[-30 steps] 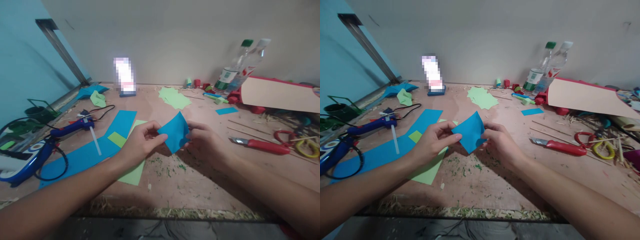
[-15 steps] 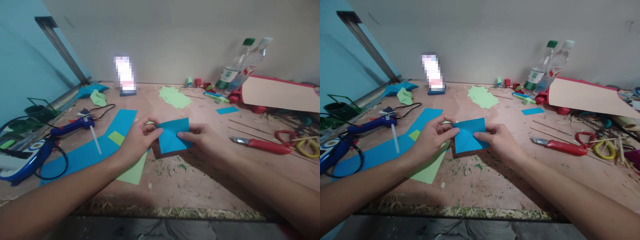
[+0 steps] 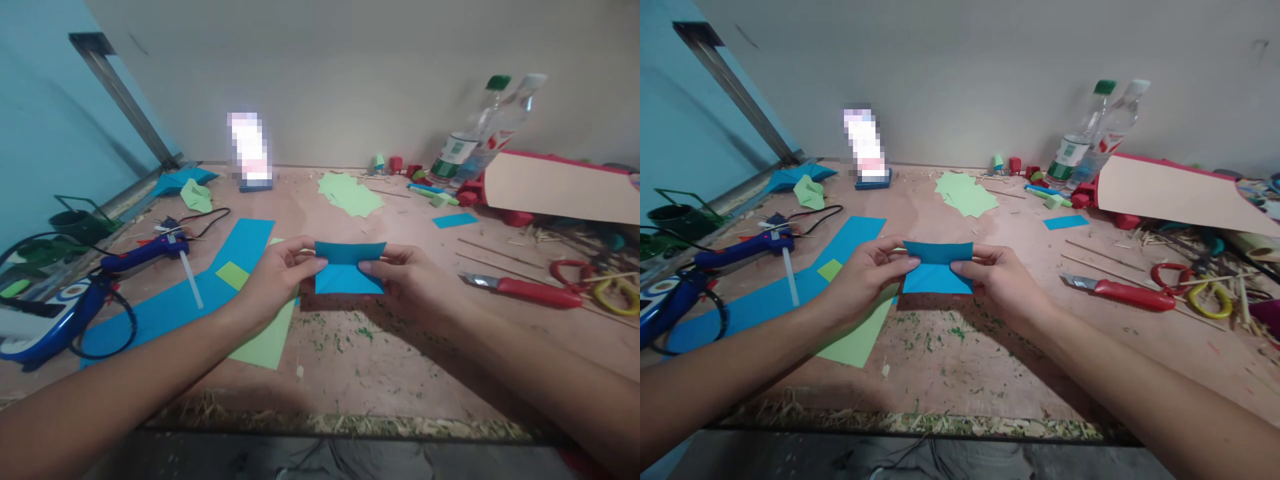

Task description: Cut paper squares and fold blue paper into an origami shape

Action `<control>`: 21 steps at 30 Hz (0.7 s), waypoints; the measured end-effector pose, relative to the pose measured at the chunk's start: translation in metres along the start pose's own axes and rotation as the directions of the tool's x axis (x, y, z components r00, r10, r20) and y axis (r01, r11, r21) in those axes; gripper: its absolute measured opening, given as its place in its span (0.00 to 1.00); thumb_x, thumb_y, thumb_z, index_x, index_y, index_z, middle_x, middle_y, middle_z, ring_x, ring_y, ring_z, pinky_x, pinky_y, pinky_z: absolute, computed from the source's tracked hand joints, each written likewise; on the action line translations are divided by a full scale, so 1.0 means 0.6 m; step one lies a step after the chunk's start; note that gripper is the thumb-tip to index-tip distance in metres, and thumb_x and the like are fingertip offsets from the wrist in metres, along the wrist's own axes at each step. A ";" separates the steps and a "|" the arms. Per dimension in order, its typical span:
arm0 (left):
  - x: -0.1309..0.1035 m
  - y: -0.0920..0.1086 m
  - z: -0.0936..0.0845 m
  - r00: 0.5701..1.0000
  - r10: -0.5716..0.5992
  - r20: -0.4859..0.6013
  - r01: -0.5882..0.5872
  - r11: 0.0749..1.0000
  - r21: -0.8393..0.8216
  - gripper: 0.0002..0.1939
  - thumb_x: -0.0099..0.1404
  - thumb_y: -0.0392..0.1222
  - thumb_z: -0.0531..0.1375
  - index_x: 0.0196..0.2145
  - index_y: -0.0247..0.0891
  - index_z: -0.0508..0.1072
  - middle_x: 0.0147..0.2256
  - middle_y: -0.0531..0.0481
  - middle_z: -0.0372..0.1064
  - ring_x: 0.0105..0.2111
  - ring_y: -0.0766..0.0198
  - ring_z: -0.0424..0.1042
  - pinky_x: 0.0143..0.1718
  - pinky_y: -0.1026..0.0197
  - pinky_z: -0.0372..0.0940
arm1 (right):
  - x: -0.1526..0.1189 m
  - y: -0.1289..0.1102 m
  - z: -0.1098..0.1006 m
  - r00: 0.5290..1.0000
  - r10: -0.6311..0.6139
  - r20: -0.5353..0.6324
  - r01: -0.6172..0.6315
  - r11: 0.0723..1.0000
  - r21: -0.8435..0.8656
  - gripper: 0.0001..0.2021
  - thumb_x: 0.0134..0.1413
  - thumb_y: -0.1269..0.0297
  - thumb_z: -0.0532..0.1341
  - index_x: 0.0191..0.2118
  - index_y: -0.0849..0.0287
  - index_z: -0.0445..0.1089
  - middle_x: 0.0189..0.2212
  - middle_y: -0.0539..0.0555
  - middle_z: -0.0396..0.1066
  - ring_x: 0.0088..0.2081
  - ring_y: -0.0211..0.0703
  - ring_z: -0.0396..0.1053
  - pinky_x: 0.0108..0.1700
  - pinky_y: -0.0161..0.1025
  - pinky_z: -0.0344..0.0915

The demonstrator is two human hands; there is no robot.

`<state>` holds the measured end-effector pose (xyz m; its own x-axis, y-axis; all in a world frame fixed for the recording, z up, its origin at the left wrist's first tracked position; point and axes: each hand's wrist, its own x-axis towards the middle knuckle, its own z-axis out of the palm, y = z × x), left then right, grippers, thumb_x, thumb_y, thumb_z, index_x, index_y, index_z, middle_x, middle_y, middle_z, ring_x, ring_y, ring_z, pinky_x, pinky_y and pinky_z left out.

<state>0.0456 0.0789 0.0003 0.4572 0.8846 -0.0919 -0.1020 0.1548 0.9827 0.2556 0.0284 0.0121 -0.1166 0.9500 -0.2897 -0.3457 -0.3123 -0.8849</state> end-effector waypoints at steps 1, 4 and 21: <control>-0.001 0.002 0.000 1.000 -0.007 -0.014 0.007 1.000 -0.003 0.11 0.57 0.41 0.72 0.35 0.38 0.75 0.29 0.53 0.74 0.27 0.66 0.72 0.28 0.64 0.70 | 0.001 0.000 -0.001 1.000 -0.007 -0.002 0.007 1.000 -0.002 0.13 0.42 0.66 0.78 0.38 0.58 0.85 0.27 0.51 0.78 0.27 0.38 0.71 0.31 0.37 0.68; -0.005 0.007 -0.003 0.998 -0.052 -0.018 0.052 0.998 -0.026 0.08 0.62 0.44 0.67 0.38 0.40 0.77 0.26 0.53 0.72 0.23 0.63 0.74 0.23 0.63 0.70 | 0.002 0.000 -0.002 0.998 -0.017 -0.061 0.014 0.998 -0.053 0.12 0.44 0.68 0.74 0.39 0.58 0.85 0.29 0.52 0.79 0.28 0.40 0.71 0.30 0.38 0.67; -0.016 0.011 0.013 0.992 0.124 -0.010 -0.121 0.979 0.167 0.19 0.63 0.41 0.69 0.50 0.38 0.73 0.35 0.52 0.73 0.22 0.69 0.73 0.20 0.68 0.68 | -0.011 -0.010 0.007 0.989 -0.128 0.071 0.146 0.911 -0.385 0.12 0.53 0.61 0.72 0.43 0.56 0.84 0.42 0.56 0.83 0.43 0.49 0.77 0.46 0.43 0.71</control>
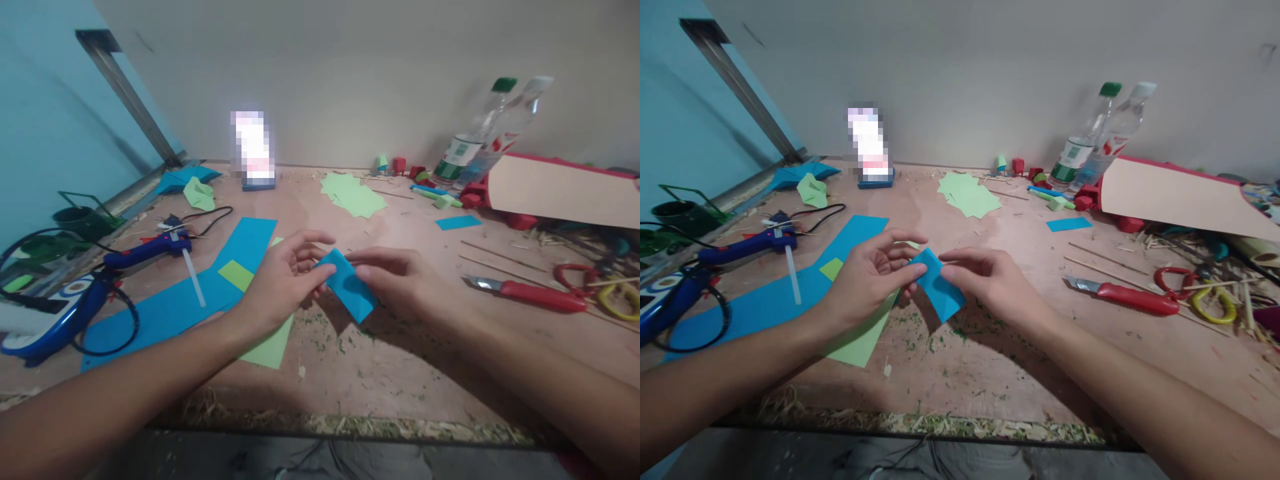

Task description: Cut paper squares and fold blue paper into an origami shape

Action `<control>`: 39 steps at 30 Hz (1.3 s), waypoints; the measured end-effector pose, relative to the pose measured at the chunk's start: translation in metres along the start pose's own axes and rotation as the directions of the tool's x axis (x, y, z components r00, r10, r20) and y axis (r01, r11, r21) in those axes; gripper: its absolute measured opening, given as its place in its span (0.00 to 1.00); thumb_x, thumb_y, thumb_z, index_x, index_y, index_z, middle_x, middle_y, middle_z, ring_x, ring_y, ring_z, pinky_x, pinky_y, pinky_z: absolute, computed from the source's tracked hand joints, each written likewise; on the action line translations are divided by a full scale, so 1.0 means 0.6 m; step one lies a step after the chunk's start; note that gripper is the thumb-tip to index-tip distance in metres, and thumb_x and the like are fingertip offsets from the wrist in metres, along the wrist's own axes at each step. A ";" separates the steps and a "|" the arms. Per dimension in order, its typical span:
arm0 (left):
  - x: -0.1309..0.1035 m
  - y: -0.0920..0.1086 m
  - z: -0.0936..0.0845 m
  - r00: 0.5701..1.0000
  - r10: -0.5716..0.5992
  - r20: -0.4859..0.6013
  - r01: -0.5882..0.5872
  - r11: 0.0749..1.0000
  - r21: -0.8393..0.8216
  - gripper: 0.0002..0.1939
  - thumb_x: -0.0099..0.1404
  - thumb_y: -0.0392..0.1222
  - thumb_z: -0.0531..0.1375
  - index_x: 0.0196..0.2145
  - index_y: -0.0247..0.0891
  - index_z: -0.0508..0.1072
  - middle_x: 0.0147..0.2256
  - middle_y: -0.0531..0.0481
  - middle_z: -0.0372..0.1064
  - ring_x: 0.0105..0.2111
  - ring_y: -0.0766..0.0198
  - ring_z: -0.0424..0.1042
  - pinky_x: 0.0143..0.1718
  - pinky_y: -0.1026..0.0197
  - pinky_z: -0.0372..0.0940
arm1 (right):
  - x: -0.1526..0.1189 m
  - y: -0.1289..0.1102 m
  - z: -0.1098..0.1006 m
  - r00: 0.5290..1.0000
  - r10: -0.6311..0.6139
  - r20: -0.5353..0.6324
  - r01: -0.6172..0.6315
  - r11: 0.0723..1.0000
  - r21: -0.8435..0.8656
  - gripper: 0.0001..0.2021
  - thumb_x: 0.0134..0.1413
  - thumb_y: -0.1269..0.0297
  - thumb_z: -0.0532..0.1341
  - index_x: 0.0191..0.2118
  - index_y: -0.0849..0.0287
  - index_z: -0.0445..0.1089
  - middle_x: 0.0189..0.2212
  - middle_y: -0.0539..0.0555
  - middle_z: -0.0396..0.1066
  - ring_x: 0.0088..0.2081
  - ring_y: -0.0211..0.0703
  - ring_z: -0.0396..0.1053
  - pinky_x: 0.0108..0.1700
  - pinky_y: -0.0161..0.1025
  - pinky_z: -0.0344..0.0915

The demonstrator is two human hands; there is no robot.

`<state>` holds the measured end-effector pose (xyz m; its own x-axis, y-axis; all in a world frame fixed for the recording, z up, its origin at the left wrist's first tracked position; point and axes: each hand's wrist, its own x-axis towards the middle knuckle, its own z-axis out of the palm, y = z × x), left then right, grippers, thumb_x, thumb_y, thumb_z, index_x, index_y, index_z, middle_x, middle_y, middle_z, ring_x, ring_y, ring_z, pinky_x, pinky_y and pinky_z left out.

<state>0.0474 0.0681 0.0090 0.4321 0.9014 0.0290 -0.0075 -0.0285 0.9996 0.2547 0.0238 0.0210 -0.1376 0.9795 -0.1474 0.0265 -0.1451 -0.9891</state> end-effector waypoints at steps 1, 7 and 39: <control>-0.004 -0.002 0.003 1.000 0.016 0.016 -0.016 1.000 0.014 0.17 0.64 0.41 0.69 0.49 0.38 0.74 0.35 0.51 0.74 0.23 0.69 0.73 0.21 0.68 0.69 | -0.001 0.001 0.002 0.998 0.016 0.068 -0.012 0.999 -0.049 0.12 0.54 0.58 0.73 0.43 0.57 0.84 0.39 0.56 0.83 0.40 0.48 0.76 0.44 0.42 0.71; -0.018 -0.004 0.016 0.995 0.097 -0.034 -0.097 0.995 -0.018 0.19 0.61 0.38 0.71 0.50 0.41 0.78 0.39 0.50 0.77 0.32 0.65 0.79 0.30 0.66 0.75 | -0.012 0.003 0.017 0.981 0.093 0.170 -0.099 0.995 0.024 0.15 0.54 0.51 0.73 0.33 0.60 0.83 0.31 0.56 0.81 0.32 0.44 0.76 0.40 0.41 0.71; -0.021 0.001 0.010 0.997 -0.002 0.072 0.005 0.999 -0.042 0.09 0.69 0.43 0.67 0.31 0.38 0.80 0.22 0.53 0.75 0.22 0.69 0.74 0.24 0.70 0.67 | -0.012 0.004 0.017 0.984 0.109 0.138 -0.107 0.994 -0.024 0.15 0.52 0.52 0.74 0.35 0.61 0.83 0.33 0.57 0.82 0.34 0.46 0.77 0.42 0.43 0.72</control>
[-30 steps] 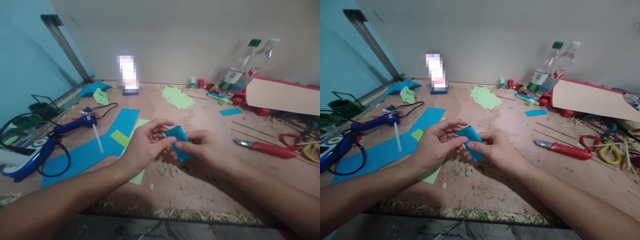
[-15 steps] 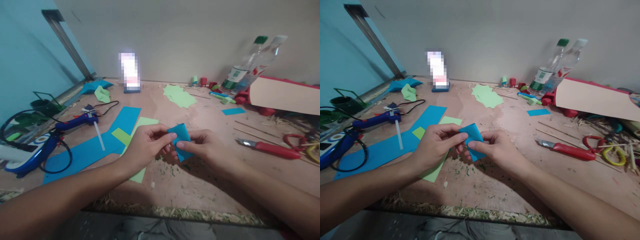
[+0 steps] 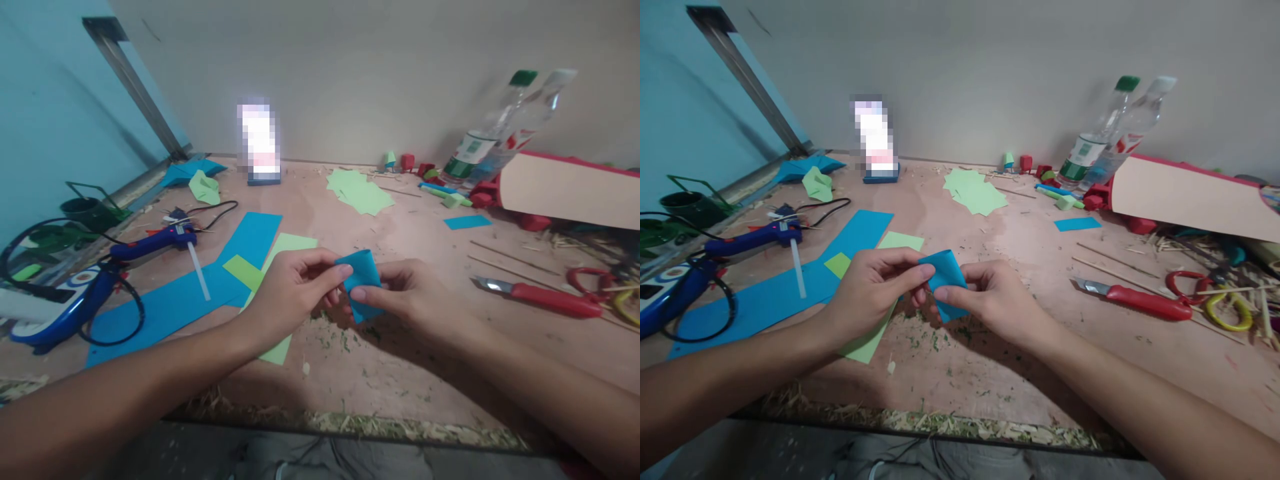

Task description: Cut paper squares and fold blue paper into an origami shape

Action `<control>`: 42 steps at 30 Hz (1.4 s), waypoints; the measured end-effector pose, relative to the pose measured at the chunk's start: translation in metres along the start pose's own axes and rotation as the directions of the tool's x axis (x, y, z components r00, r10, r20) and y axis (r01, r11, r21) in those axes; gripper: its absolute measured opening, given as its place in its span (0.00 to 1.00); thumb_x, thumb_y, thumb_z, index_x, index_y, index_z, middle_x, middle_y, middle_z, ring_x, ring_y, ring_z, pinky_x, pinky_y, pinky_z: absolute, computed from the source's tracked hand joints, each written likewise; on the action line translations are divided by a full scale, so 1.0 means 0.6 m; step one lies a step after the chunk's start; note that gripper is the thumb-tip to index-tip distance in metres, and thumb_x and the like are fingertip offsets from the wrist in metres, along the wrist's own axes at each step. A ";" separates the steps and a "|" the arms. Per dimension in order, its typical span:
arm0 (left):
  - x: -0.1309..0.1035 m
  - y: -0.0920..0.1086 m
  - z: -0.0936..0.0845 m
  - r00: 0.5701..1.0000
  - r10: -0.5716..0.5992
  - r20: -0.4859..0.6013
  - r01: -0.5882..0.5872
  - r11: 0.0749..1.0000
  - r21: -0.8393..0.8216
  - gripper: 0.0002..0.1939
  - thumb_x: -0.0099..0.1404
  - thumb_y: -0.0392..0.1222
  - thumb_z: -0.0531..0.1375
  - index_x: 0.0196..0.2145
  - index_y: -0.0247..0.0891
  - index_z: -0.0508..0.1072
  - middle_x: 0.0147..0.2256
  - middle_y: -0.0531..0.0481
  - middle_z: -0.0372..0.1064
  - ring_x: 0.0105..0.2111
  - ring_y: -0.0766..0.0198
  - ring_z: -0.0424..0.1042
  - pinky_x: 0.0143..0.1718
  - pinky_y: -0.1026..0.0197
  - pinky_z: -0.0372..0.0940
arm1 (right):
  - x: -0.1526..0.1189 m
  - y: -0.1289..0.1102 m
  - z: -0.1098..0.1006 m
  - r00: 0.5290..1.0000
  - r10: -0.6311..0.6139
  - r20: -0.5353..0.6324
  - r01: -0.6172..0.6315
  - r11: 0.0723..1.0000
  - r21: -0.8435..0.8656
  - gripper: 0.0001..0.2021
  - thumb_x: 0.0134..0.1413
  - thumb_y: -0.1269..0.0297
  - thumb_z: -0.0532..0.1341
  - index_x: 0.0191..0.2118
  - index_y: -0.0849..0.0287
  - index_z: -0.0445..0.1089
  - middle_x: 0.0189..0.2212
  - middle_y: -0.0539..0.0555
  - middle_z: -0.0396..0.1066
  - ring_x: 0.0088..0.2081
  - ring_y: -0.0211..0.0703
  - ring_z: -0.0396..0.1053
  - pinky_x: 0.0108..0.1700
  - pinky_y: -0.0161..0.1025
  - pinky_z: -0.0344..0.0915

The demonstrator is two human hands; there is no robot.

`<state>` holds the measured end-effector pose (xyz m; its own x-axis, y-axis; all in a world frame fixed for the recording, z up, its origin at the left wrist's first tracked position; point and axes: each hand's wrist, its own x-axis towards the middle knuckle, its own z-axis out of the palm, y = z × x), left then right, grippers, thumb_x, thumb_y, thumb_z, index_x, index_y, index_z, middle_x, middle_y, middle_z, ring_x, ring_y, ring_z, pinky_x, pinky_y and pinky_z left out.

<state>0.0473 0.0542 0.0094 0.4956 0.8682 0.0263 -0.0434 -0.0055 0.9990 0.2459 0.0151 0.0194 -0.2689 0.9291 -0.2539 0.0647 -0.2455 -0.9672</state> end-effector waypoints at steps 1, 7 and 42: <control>0.000 0.000 0.000 1.000 -0.002 0.000 0.002 1.000 0.000 0.09 0.69 0.43 0.67 0.31 0.38 0.79 0.22 0.53 0.75 0.22 0.69 0.74 0.24 0.69 0.67 | 0.000 0.000 0.000 1.000 0.002 0.000 -0.002 1.000 -0.008 0.16 0.52 0.52 0.74 0.36 0.61 0.83 0.34 0.58 0.82 0.34 0.46 0.77 0.41 0.43 0.72; 0.000 -0.006 -0.003 1.000 0.012 -0.018 -0.011 0.999 0.031 0.10 0.68 0.45 0.68 0.31 0.37 0.79 0.23 0.53 0.74 0.22 0.69 0.72 0.24 0.68 0.67 | 0.001 -0.001 0.000 1.000 -0.019 0.016 0.019 0.999 -0.046 0.11 0.53 0.58 0.73 0.37 0.62 0.84 0.33 0.56 0.82 0.33 0.43 0.75 0.39 0.40 0.71; 0.009 0.000 -0.010 0.999 0.018 -0.051 -0.013 0.995 0.098 0.14 0.70 0.44 0.65 0.29 0.35 0.77 0.21 0.53 0.73 0.21 0.69 0.71 0.22 0.69 0.66 | 0.008 0.034 -0.007 0.974 0.113 0.196 -0.162 0.953 0.255 0.12 0.57 0.62 0.73 0.44 0.63 0.82 0.40 0.58 0.82 0.39 0.42 0.81 0.43 0.35 0.74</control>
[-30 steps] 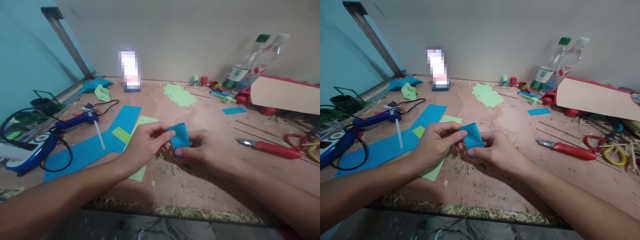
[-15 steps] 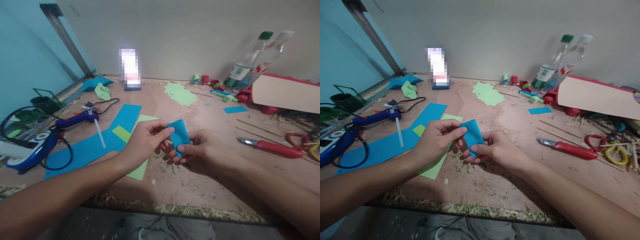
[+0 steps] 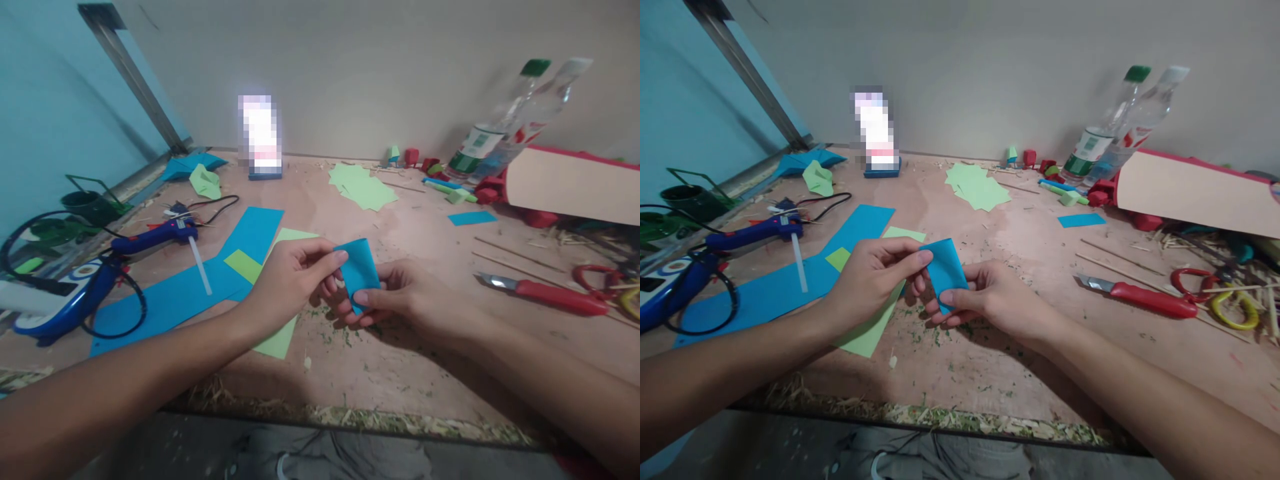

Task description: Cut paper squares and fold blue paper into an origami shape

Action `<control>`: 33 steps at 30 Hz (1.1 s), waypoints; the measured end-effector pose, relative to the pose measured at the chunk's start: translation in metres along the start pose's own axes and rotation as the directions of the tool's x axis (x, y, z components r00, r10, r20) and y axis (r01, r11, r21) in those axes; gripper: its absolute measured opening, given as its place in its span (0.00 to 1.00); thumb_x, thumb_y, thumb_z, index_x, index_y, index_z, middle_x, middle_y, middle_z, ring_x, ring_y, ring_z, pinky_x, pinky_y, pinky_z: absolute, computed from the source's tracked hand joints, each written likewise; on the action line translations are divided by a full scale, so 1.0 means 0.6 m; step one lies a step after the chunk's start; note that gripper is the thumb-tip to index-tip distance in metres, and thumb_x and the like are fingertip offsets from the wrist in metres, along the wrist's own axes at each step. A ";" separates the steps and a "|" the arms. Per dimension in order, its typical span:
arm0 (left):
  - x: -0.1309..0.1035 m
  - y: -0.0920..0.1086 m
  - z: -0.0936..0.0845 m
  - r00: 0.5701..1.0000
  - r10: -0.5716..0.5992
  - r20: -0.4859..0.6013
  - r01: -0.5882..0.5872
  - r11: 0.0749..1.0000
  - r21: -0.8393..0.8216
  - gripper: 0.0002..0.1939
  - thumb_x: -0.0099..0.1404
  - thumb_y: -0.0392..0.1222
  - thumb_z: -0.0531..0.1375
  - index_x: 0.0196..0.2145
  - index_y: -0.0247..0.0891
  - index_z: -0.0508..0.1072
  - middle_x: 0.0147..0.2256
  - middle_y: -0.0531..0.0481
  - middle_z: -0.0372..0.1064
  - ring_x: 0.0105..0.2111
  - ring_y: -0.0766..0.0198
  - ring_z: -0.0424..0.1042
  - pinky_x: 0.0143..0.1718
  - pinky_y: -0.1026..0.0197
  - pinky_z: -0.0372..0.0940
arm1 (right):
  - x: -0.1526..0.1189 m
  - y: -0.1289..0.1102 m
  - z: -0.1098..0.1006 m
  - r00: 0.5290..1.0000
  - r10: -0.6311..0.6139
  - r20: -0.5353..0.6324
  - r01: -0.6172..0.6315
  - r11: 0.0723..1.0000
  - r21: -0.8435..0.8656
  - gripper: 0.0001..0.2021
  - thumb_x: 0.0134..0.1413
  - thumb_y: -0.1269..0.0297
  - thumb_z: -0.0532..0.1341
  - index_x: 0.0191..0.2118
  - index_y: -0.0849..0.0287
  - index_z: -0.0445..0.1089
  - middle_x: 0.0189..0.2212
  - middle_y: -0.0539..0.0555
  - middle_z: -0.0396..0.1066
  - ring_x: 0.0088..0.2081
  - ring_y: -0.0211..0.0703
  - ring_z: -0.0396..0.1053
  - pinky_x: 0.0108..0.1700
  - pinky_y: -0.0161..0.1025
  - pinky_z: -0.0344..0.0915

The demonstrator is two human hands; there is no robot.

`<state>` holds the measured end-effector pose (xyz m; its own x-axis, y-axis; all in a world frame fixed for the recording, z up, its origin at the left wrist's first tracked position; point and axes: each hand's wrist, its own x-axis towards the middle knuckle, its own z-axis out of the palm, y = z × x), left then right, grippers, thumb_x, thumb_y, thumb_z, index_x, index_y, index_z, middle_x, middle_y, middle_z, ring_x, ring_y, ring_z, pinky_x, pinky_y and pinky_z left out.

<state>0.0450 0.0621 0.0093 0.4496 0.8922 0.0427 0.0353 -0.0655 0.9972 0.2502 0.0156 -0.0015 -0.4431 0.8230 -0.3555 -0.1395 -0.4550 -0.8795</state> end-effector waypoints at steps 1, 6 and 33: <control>0.000 0.000 0.000 1.000 -0.001 0.000 0.001 1.000 -0.001 0.14 0.70 0.44 0.65 0.29 0.35 0.77 0.21 0.53 0.72 0.21 0.69 0.71 0.23 0.69 0.66 | 0.000 -0.001 0.001 1.000 0.002 -0.001 -0.002 1.000 -0.006 0.12 0.57 0.61 0.73 0.44 0.63 0.82 0.40 0.58 0.82 0.39 0.42 0.81 0.43 0.35 0.74; 0.000 -0.004 -0.001 1.000 -0.012 0.005 0.012 1.000 0.024 0.14 0.71 0.46 0.64 0.29 0.35 0.77 0.22 0.52 0.73 0.21 0.68 0.72 0.22 0.67 0.65 | -0.004 -0.021 0.007 1.000 0.011 -0.014 -0.012 0.993 -0.115 0.16 0.53 0.55 0.75 0.43 0.62 0.82 0.39 0.57 0.82 0.42 0.45 0.79 0.47 0.41 0.73; -0.005 -0.006 0.003 0.992 -0.043 0.120 0.038 0.998 0.041 0.15 0.71 0.47 0.64 0.30 0.36 0.77 0.23 0.52 0.72 0.24 0.69 0.70 0.25 0.68 0.63 | -0.013 -0.030 0.011 0.930 -0.278 -0.241 0.165 0.901 -0.401 0.14 0.58 0.53 0.70 0.30 0.60 0.78 0.28 0.52 0.73 0.31 0.41 0.66 0.36 0.39 0.64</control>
<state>0.0451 0.0589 0.0054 0.5516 0.8341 -0.0076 0.0887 -0.0495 0.9948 0.2503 0.0152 0.0194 -0.1602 0.9736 -0.1624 0.1566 -0.1374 -0.9781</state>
